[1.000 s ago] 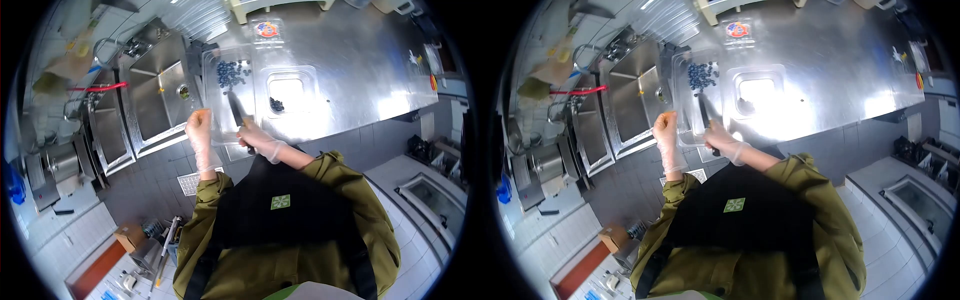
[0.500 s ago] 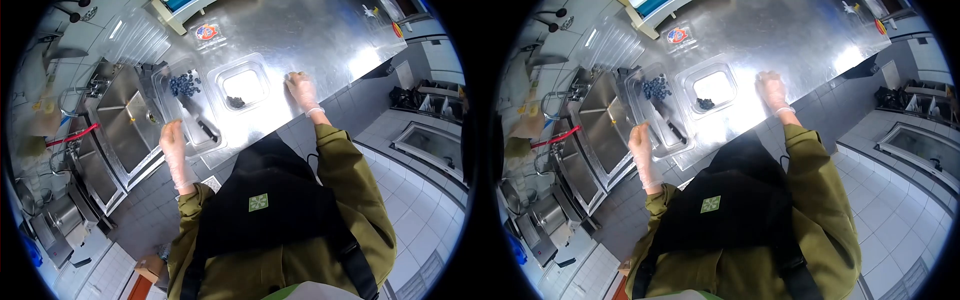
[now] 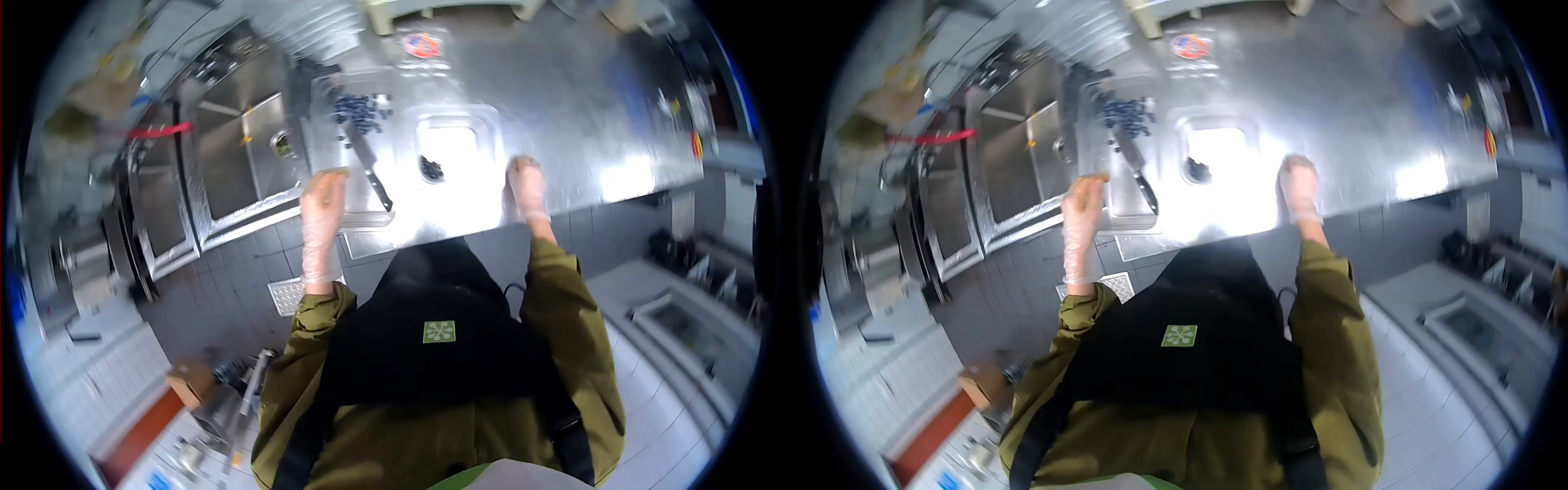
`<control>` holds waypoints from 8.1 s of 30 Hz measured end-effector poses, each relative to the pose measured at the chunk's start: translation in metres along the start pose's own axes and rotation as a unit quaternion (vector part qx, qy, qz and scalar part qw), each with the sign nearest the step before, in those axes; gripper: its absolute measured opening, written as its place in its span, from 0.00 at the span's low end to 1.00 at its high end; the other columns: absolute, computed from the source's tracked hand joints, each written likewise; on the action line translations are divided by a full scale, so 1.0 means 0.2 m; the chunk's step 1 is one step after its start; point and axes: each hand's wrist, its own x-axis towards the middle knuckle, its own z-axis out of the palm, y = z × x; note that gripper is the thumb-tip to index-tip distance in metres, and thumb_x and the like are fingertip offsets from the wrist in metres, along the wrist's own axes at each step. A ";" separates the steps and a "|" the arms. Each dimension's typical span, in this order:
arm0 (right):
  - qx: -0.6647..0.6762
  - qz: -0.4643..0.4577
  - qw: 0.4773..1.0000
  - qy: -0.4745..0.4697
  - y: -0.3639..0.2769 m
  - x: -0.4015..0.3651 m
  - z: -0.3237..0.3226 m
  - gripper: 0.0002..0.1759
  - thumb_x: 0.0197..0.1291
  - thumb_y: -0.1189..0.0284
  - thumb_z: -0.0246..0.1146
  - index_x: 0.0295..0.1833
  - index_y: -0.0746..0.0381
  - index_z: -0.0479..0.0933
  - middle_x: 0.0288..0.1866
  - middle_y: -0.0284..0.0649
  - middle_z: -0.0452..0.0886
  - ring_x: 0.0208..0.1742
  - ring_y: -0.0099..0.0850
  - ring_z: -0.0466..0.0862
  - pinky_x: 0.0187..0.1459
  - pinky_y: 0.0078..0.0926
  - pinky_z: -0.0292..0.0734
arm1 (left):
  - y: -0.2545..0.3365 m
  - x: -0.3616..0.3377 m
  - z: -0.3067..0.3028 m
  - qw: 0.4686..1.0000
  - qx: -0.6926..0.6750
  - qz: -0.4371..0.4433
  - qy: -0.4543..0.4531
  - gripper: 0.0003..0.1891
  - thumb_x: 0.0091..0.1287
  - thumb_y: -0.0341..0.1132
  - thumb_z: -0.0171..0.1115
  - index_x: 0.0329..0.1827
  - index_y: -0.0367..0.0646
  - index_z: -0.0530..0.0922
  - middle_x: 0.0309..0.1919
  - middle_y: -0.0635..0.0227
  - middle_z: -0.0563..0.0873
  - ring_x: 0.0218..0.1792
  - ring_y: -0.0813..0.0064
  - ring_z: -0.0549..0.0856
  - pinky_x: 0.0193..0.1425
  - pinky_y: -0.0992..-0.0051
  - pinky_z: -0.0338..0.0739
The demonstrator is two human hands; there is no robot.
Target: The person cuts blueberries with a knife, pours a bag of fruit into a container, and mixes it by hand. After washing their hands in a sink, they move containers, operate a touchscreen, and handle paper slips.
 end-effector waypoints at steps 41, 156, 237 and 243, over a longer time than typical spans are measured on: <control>0.621 0.115 0.741 -0.228 -3.32 1.04 1.20 0.08 0.55 0.68 0.60 0.38 0.61 0.76 0.30 0.32 0.79 0.32 0.23 0.77 0.37 0.23 0.72 | -1.16 2.12 -0.47 0.972 0.223 -0.068 0.042 0.06 0.56 0.29 0.56 0.29 0.45 0.83 0.31 0.60 0.85 0.38 0.63 0.85 0.39 0.69 0.80; 0.716 0.336 0.532 0.302 0.68 -0.06 -0.52 0.06 0.61 0.74 0.56 0.37 0.62 0.65 0.27 0.35 0.71 0.24 0.24 0.75 0.28 0.21 0.75 | 0.88 -0.52 0.55 0.909 -0.199 -0.045 -0.364 0.15 0.71 0.39 0.47 0.49 0.36 0.74 0.28 0.68 0.80 0.30 0.79 0.79 0.38 0.80 0.74; 0.559 0.070 0.800 -0.208 2.08 0.64 0.87 0.29 0.63 0.53 0.49 0.67 0.54 0.57 0.66 0.42 0.60 0.62 0.40 0.65 0.62 0.47 0.58 | 0.21 -0.02 3.99 0.860 -0.250 -0.165 0.413 0.14 0.56 0.28 0.58 0.46 0.43 0.76 0.49 0.50 0.78 0.48 0.46 0.78 0.43 0.58 0.78; 0.506 -0.087 0.798 -0.315 1.80 0.46 0.86 0.30 0.61 0.58 0.54 0.66 0.59 0.58 0.65 0.45 0.61 0.63 0.39 0.64 0.62 0.39 0.58 | 0.34 -0.75 3.84 0.840 -0.200 -0.145 0.483 0.13 0.61 0.27 0.52 0.48 0.43 0.78 0.50 0.61 0.80 0.57 0.52 0.74 0.53 0.65 0.76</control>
